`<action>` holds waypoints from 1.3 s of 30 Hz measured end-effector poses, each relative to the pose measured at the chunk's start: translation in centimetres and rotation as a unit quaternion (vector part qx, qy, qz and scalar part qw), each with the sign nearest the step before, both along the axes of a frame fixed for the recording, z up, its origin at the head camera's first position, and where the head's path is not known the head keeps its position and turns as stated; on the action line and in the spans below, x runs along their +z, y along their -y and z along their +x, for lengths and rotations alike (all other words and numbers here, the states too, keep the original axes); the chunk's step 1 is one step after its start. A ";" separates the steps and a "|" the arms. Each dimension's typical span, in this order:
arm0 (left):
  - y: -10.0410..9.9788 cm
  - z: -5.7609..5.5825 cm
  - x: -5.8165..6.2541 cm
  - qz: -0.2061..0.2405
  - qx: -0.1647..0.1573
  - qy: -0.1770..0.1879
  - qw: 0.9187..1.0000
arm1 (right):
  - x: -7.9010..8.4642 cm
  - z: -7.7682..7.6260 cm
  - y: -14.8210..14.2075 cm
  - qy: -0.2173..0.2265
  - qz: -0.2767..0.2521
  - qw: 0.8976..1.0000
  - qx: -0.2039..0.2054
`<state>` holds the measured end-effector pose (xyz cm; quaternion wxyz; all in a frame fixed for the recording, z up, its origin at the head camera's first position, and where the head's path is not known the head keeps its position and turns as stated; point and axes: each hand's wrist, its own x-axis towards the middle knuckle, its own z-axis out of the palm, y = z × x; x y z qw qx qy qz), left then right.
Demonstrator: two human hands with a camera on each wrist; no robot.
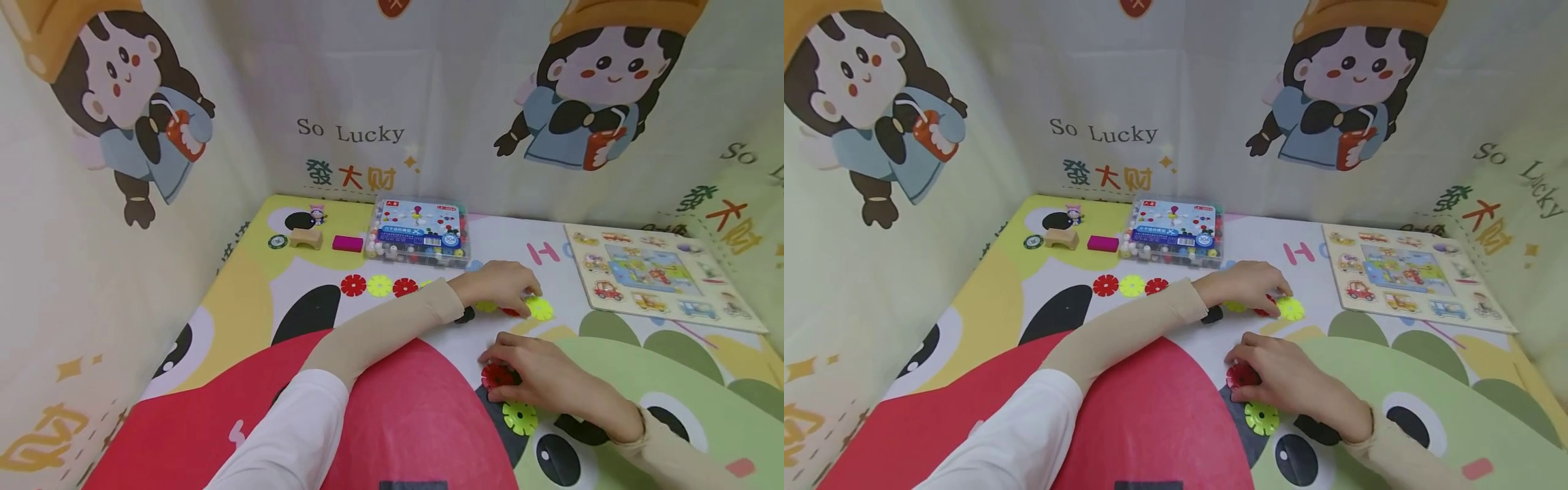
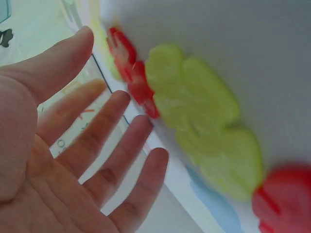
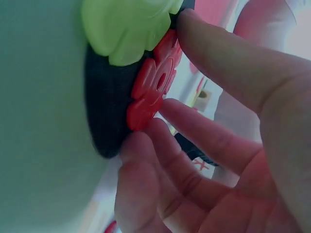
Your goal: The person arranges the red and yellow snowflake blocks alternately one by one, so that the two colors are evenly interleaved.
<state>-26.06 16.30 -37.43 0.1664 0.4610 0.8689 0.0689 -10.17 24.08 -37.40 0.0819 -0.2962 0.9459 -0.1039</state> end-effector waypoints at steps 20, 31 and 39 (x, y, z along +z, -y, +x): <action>-1.4 0.8 -0.6 -0.008 0.019 -0.020 1.000 | 0.1 -0.4 0.1 0.046 -0.029 0.998 -0.009; -1.3 0.9 -0.6 -0.007 0.020 -0.031 0.999 | 0.1 0.2 1.0 -0.010 -0.031 0.999 0.033; -1.5 1.0 -0.8 -0.012 0.020 -0.041 0.999 | 0.9 -0.8 -2.7 -0.053 -0.042 0.998 0.007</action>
